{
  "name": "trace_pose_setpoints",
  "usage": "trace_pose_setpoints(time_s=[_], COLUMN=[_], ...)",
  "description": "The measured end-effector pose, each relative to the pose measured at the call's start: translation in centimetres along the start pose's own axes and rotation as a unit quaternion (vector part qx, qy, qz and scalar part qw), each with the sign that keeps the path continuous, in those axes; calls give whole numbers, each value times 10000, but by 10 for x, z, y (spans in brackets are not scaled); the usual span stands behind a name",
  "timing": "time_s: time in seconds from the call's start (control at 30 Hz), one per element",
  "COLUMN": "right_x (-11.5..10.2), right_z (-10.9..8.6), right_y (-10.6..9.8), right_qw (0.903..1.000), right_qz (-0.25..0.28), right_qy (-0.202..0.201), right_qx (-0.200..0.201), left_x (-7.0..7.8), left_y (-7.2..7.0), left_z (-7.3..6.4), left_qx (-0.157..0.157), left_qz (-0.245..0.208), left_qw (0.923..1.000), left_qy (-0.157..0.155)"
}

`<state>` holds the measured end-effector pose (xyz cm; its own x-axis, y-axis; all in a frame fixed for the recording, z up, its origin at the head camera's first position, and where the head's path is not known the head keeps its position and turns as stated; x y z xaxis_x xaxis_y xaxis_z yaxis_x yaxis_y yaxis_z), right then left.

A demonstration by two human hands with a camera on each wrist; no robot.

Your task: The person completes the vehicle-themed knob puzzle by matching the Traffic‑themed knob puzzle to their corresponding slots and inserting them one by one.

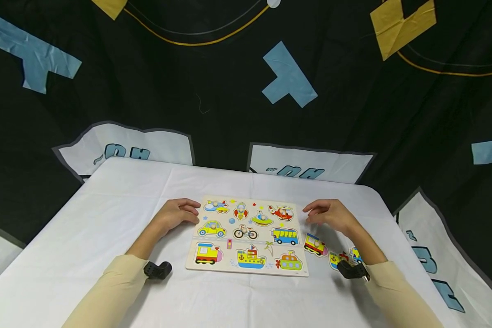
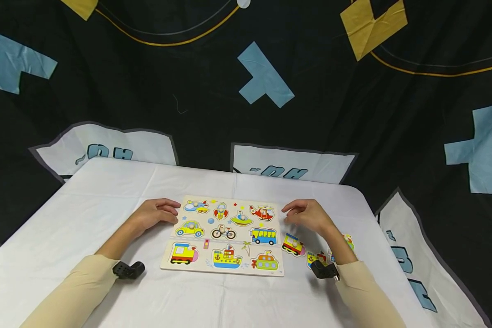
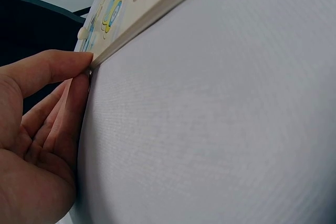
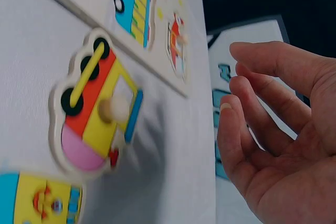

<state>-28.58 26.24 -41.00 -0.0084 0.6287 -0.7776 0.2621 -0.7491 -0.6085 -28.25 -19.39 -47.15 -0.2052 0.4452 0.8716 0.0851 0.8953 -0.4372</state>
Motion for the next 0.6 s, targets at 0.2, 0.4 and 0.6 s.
trace_pose_setpoints(time_s=[0.2,0.4,0.6], right_x=[12,25,43], right_z=[-11,-24,-38], right_y=[-19,-33,-46], right_qw=[9997,9998,9993], right_qz=[-113,-76,-44], right_qy=[170,173,313], right_qx=[135,100,195], left_x=[0,0,0], left_y=[0,-1,-1], left_z=[-1,0,0], left_qx=[25,18,-6], left_qz=[-18,-6,43], left_qw=[10000,10000,10000], left_qy=[-35,-65,-16])
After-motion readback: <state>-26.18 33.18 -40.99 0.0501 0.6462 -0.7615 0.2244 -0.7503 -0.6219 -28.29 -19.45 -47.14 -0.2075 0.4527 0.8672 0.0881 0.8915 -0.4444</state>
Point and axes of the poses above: each hand's wrist, its own z-axis towards the middle knuckle, its own y-axis out of the palm, x = y × z, the point moved 2 cm from there along z, towards the middle knuckle, and after that the axes turned 1 degree about x, right-handed, at the moved point
